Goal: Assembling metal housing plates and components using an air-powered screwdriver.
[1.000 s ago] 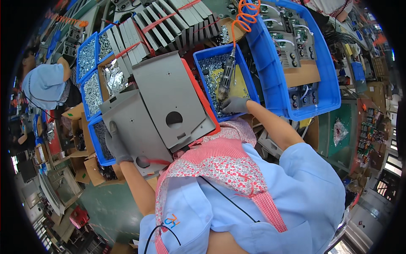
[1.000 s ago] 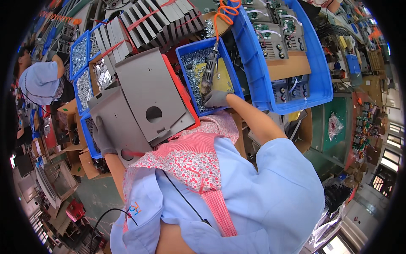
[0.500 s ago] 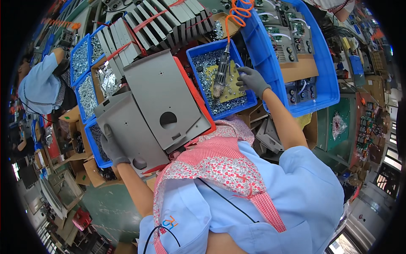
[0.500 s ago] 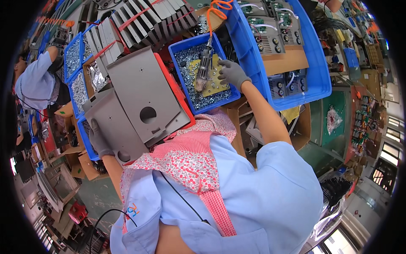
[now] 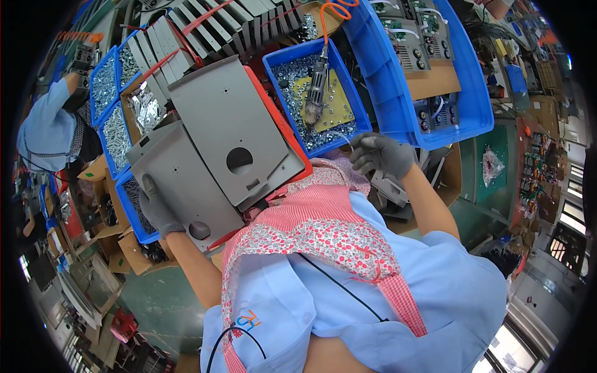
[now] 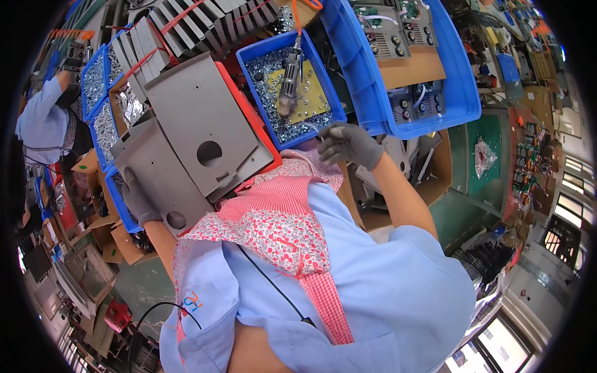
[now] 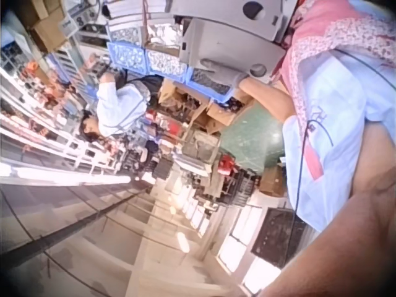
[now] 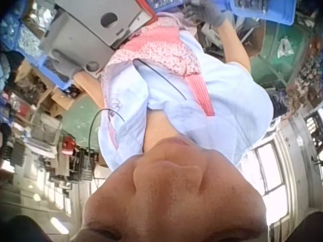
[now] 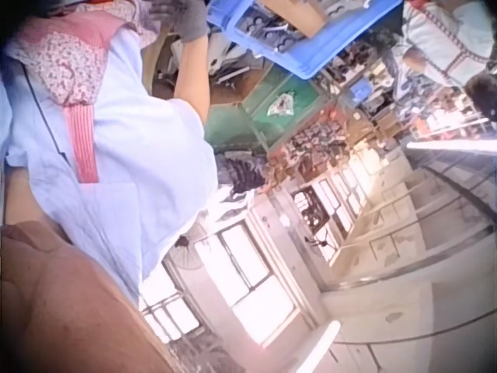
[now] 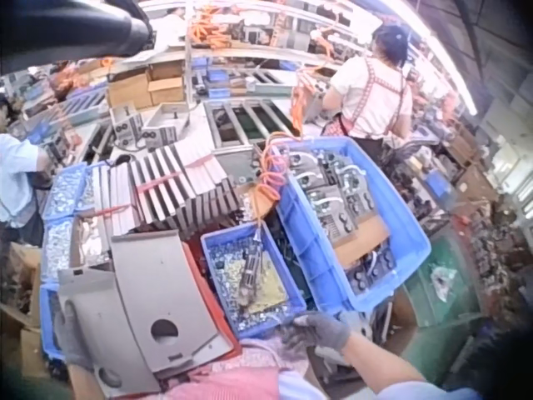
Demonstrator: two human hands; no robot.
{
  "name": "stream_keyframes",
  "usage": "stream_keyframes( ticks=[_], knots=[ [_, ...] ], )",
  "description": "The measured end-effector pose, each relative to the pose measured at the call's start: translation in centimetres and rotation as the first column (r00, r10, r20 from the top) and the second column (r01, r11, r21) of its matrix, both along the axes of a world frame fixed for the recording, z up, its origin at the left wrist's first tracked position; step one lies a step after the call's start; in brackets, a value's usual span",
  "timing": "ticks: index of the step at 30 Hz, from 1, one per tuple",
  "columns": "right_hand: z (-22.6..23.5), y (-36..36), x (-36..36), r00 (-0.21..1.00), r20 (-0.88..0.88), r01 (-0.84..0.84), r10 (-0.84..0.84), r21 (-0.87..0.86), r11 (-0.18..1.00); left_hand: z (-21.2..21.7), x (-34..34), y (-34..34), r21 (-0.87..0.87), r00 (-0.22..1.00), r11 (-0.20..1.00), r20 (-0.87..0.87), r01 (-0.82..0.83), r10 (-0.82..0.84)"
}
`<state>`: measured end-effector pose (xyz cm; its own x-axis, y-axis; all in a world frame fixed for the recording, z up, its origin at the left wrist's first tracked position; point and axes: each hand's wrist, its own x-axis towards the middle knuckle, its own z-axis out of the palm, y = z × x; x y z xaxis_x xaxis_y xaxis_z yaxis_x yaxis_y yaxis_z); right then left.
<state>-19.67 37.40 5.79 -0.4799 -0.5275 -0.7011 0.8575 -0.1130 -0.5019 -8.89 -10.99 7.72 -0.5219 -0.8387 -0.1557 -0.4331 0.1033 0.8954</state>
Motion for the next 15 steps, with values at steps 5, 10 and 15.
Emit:
stream_keyframes(
  ticks=[5, 10, 15],
  knots=[
    [-3.1, 1.6, 2.9, 0.919, 0.107, -0.376, 0.380, 0.536, 0.756, -0.1, -0.1, -0.3, 0.057, 1.000, 0.998, -0.024, 0.002, -0.001],
    [-6.3, -0.5, 2.1, 0.642, -0.415, -0.242, 0.645, 0.689, 0.683, -0.3, 0.6, -1.5, -0.011, 1.000, 1.000, 0.008, -0.001, 0.001],
    [1.2, -8.2, -0.1, 0.602, -0.589, -0.038, 0.539, 0.653, 0.756, -1.3, 2.2, -2.2, -0.029, 0.979, 0.999, -0.198, 0.034, -0.039]
  ],
)
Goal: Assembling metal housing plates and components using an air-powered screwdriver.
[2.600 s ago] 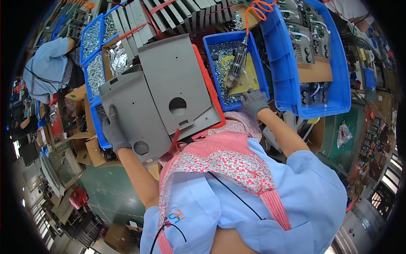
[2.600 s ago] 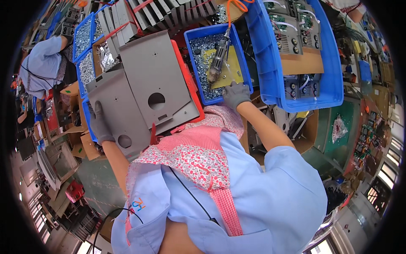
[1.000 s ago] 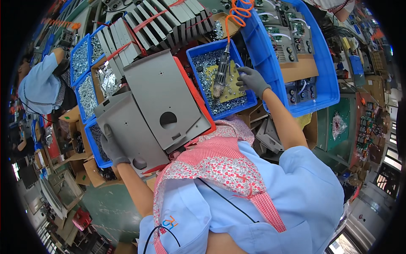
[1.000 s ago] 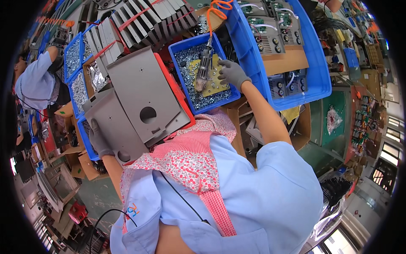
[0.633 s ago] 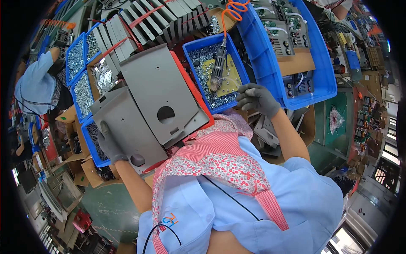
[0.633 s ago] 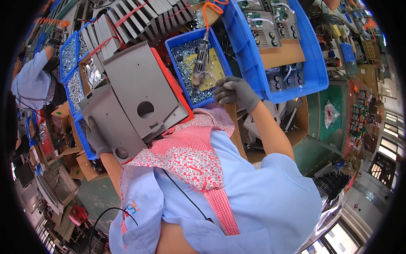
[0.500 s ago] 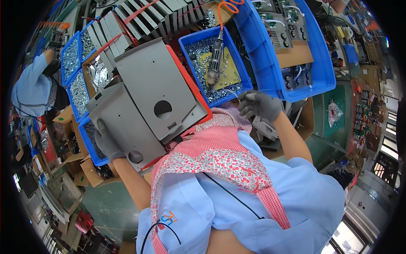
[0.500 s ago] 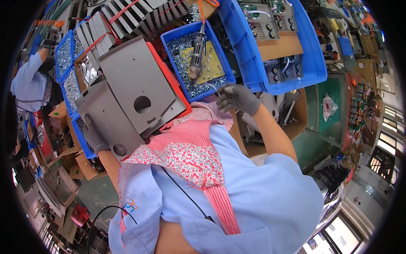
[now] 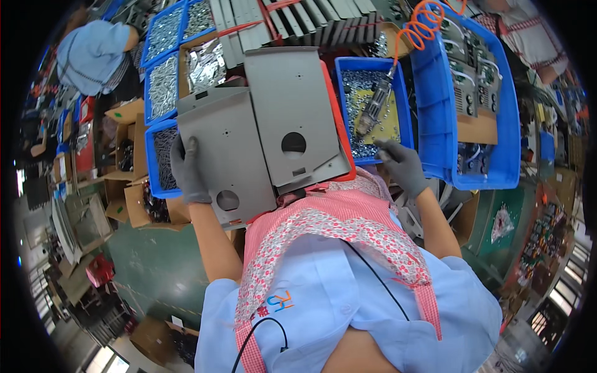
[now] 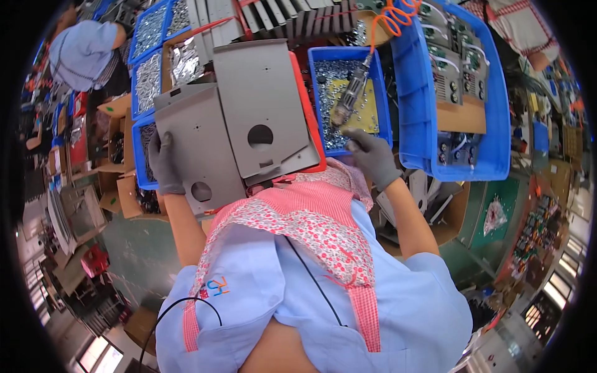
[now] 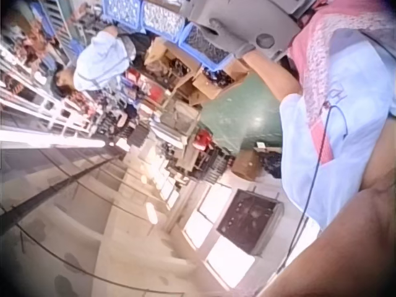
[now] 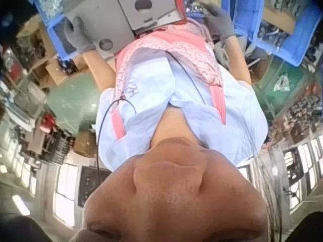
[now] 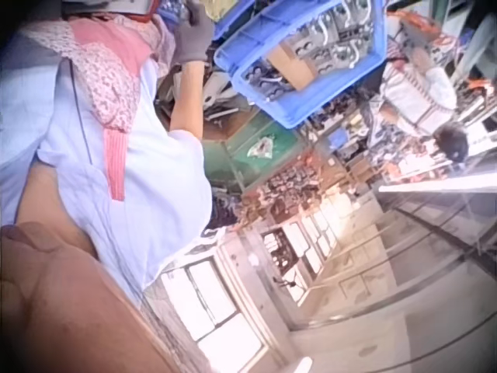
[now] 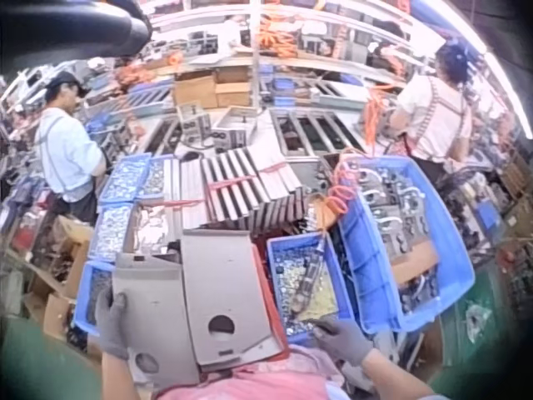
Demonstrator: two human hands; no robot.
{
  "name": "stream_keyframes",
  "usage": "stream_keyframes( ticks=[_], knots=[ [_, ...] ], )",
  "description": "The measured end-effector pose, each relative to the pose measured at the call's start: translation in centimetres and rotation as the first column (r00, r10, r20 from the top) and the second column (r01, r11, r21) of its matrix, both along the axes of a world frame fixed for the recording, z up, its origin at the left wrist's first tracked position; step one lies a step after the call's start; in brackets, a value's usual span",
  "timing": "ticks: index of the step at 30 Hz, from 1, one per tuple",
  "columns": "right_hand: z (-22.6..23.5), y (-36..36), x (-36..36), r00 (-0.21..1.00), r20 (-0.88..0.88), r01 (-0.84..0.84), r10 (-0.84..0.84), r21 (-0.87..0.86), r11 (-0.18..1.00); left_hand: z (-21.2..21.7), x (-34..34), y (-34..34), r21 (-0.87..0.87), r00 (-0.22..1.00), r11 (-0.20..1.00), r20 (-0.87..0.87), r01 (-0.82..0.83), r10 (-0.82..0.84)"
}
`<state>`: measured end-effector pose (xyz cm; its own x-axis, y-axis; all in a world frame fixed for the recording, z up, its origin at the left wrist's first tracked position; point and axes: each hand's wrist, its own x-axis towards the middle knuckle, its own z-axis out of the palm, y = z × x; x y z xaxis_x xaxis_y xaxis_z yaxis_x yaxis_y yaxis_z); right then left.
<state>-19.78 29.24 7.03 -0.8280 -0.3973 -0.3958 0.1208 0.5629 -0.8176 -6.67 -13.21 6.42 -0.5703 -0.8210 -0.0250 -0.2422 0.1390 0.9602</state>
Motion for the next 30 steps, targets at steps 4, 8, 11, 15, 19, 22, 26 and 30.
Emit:
stream_keyframes(
  ticks=[4, 8, 11, 15, 19, 22, 26, 30],
  knots=[
    [0.8, -7.8, -0.5, 0.895, -0.415, -0.280, 0.164, -0.236, 0.931, 0.5, 1.6, 0.3, -0.009, 0.987, 0.991, -0.094, 0.130, -0.131],
    [1.4, -13.7, 2.1, 0.809, -0.398, -0.505, 0.433, -0.091, 0.858, 0.8, 2.5, 0.7, -0.024, 0.966, 0.971, -0.094, 0.238, -0.239],
    [2.1, -15.2, 2.9, 0.747, -0.261, -0.616, 0.611, 0.076, 0.784, 1.0, 3.1, 1.9, -0.020, 0.992, 0.992, 0.037, 0.124, -0.123],
    [2.4, -14.4, 3.7, 0.880, -0.213, -0.453, 0.425, -0.107, 0.885, 0.4, 3.0, 1.5, 0.099, 0.995, 0.994, 0.075, 0.056, -0.063],
    [2.0, -13.2, 3.5, 0.995, -0.006, -0.097, 0.102, -0.382, 0.919, 1.2, 2.1, 0.8, 0.291, 0.994, 0.955, 0.071, 0.063, -0.087],
    [2.3, -12.9, 3.8, 0.995, 0.069, -0.036, 0.068, -0.386, 0.922, 0.1, 1.3, -0.3, 0.364, 0.997, 0.930, 0.078, -0.041, 0.013],
    [1.7, -14.9, 5.5, 0.973, -0.096, -0.223, 0.209, -0.164, 0.961, -0.2, 0.0, -1.6, 0.388, 0.997, 0.920, -0.039, -0.053, 0.074],
    [2.7, -16.4, 5.3, 0.864, -0.372, -0.309, 0.338, 0.137, 0.941, 1.4, -0.2, -1.4, 0.377, 0.981, 0.926, -0.182, 0.006, 0.067]
  ],
)
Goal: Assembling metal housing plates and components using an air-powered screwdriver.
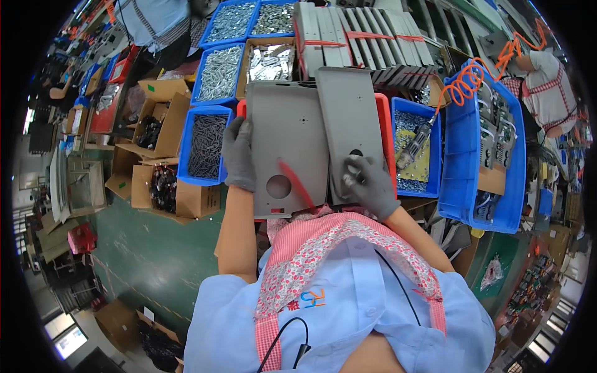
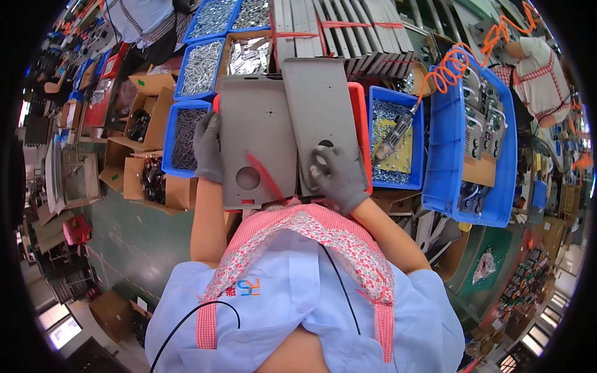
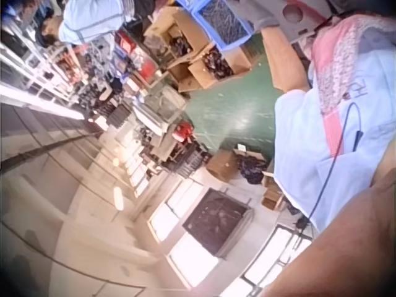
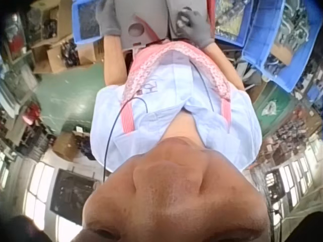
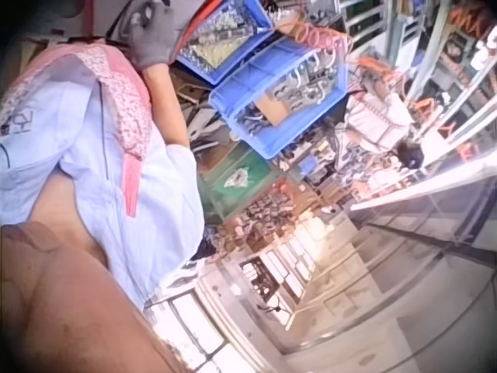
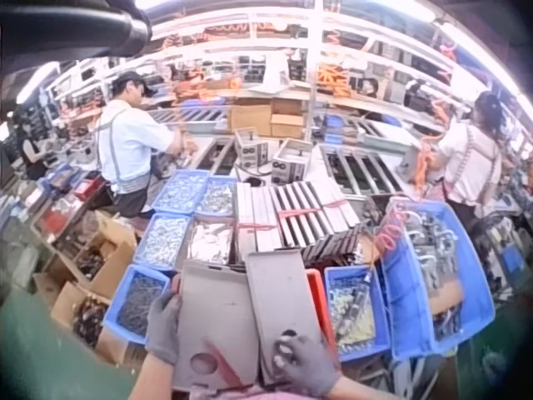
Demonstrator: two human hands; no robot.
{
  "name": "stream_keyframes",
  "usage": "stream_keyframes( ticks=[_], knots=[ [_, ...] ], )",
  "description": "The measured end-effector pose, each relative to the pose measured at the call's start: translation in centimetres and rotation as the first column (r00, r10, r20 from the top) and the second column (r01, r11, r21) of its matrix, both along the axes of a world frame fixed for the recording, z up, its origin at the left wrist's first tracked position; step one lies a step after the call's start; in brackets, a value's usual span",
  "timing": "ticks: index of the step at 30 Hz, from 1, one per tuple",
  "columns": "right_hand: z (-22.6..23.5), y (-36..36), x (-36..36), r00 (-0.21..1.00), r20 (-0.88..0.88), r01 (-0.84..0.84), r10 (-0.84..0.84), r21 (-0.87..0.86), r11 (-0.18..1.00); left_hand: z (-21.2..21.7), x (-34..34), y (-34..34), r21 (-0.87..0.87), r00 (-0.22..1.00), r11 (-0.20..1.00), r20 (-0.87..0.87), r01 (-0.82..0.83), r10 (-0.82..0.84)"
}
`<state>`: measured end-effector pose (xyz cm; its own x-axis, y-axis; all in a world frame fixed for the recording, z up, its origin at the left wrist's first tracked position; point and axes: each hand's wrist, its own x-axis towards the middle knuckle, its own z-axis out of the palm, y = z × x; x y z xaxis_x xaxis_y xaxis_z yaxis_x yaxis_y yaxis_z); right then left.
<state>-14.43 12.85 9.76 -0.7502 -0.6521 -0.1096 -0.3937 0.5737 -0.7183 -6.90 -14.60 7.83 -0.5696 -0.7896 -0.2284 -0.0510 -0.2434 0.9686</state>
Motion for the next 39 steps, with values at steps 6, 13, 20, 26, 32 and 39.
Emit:
stream_keyframes(
  ticks=[6, 13, 20, 26, 32, 39],
  knots=[
    [2.1, -3.9, 0.5, 0.932, -0.343, -0.162, 0.120, -0.098, 0.982, -3.0, 4.2, -2.1, -0.251, 0.973, 0.943, -0.014, 0.219, -0.230],
    [0.9, -6.9, 2.5, 0.791, -0.566, -0.347, 0.232, -0.103, 0.932, -7.7, 8.9, -1.3, -0.359, 0.991, 0.929, 0.127, 0.091, -0.048],
    [-1.4, -10.4, 5.3, 0.773, -0.328, -0.586, 0.542, -0.043, 0.809, -6.7, 10.4, 0.6, -0.546, 0.900, 0.784, 0.435, 0.296, -0.036],
    [1.8, -10.3, 5.6, 0.880, 0.093, -0.460, 0.465, -0.069, 0.885, -6.7, 10.3, -1.0, -0.498, 0.939, 0.823, 0.324, 0.273, -0.116],
    [1.7, -6.7, -0.1, 0.721, -0.689, 0.078, -0.075, -0.028, 0.997, -1.1, 8.4, -0.2, -0.484, 0.966, 0.836, 0.126, 0.257, -0.224],
    [-1.4, -3.9, 0.7, 0.962, -0.150, 0.251, -0.230, 0.146, 0.957, 0.2, 6.7, 1.0, -0.551, 0.867, 0.730, 0.485, 0.404, -0.114]
  ],
)
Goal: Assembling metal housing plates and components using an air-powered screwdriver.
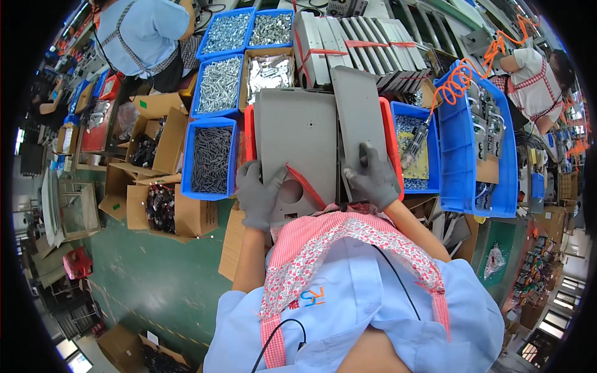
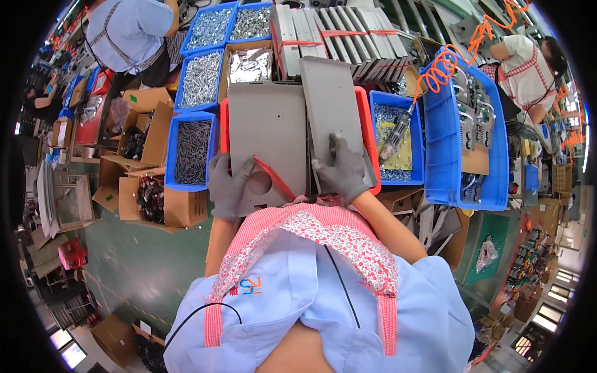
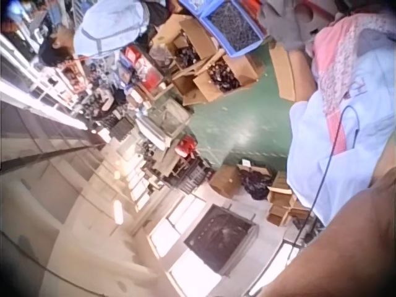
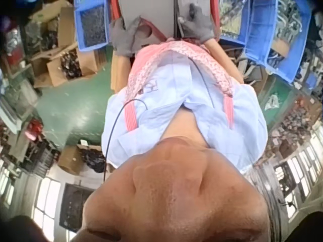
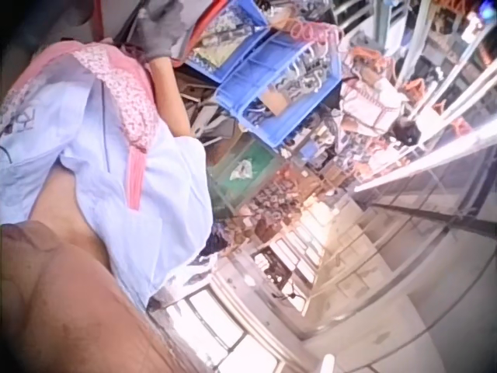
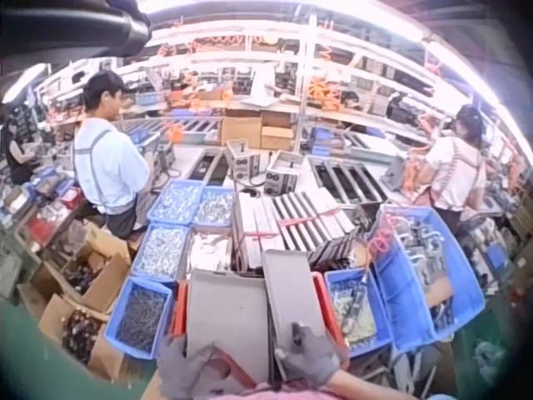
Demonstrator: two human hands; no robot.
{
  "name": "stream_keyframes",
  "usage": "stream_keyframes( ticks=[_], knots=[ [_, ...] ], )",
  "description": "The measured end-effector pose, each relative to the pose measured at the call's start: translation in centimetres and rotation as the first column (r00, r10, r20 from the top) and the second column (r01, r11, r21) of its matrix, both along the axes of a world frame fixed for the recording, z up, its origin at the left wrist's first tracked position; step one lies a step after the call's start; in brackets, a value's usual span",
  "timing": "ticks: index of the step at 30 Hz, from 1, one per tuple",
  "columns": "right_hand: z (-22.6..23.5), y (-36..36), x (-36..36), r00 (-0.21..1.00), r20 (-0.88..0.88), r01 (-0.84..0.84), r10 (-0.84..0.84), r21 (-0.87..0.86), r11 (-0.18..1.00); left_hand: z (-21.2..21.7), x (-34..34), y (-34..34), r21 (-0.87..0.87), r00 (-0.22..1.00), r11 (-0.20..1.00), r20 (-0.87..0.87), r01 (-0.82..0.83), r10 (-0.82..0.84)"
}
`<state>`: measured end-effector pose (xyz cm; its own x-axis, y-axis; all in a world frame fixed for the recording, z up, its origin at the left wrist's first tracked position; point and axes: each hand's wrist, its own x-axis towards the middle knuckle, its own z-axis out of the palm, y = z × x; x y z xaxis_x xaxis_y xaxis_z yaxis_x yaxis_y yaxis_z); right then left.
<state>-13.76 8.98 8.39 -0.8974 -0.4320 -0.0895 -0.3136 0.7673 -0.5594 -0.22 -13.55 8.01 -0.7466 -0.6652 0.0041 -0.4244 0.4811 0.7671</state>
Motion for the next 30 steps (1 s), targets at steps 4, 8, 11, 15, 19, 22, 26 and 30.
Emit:
stream_keyframes(
  ticks=[4, 8, 11, 15, 19, 22, 26, 30],
  knots=[
    [-1.0, 0.6, -0.6, 0.991, 0.131, 0.043, -0.016, -0.213, 0.976, 0.2, 0.2, 0.4, -0.081, 0.998, 0.996, 0.041, -0.042, 0.045],
    [-2.9, 0.7, -1.0, 0.986, 0.167, 0.031, 0.029, -0.350, 0.936, 0.8, 0.4, 1.5, -0.068, 0.999, 0.997, -0.011, -0.042, 0.042],
    [-1.8, 0.4, -1.0, 0.985, 0.170, 0.050, 0.014, -0.366, 0.929, 0.8, 0.6, 1.5, 0.242, 0.998, 0.970, -0.061, -0.005, 0.021],
    [-1.6, 0.6, -1.5, 0.999, -0.007, -0.050, 0.054, -0.488, 0.872, 0.0, 0.3, 0.9, 0.538, 0.982, 0.836, -0.190, 0.111, -0.008],
    [0.2, 0.8, -3.7, 0.967, 0.251, 0.157, 0.038, -0.709, 0.687, -0.9, 0.3, 0.8, 0.736, 0.964, 0.657, -0.260, 0.164, 0.050],
    [2.3, 1.5, -6.3, 0.982, 0.189, 0.156, -0.015, -0.760, 0.630, -1.4, 0.5, 0.5, 0.799, 0.941, 0.564, -0.322, 0.209, 0.108],
    [4.1, 2.8, -10.2, 0.986, 0.161, 0.094, 0.046, -0.756, 0.648, -1.4, 0.6, -0.2, 0.835, 0.893, 0.481, -0.403, 0.268, 0.201],
    [5.0, 3.5, -16.0, 0.995, -0.015, -0.102, 0.103, -0.324, 0.940, 0.5, -1.6, -0.6, 0.830, 0.855, 0.449, -0.465, 0.330, 0.230]
  ],
)
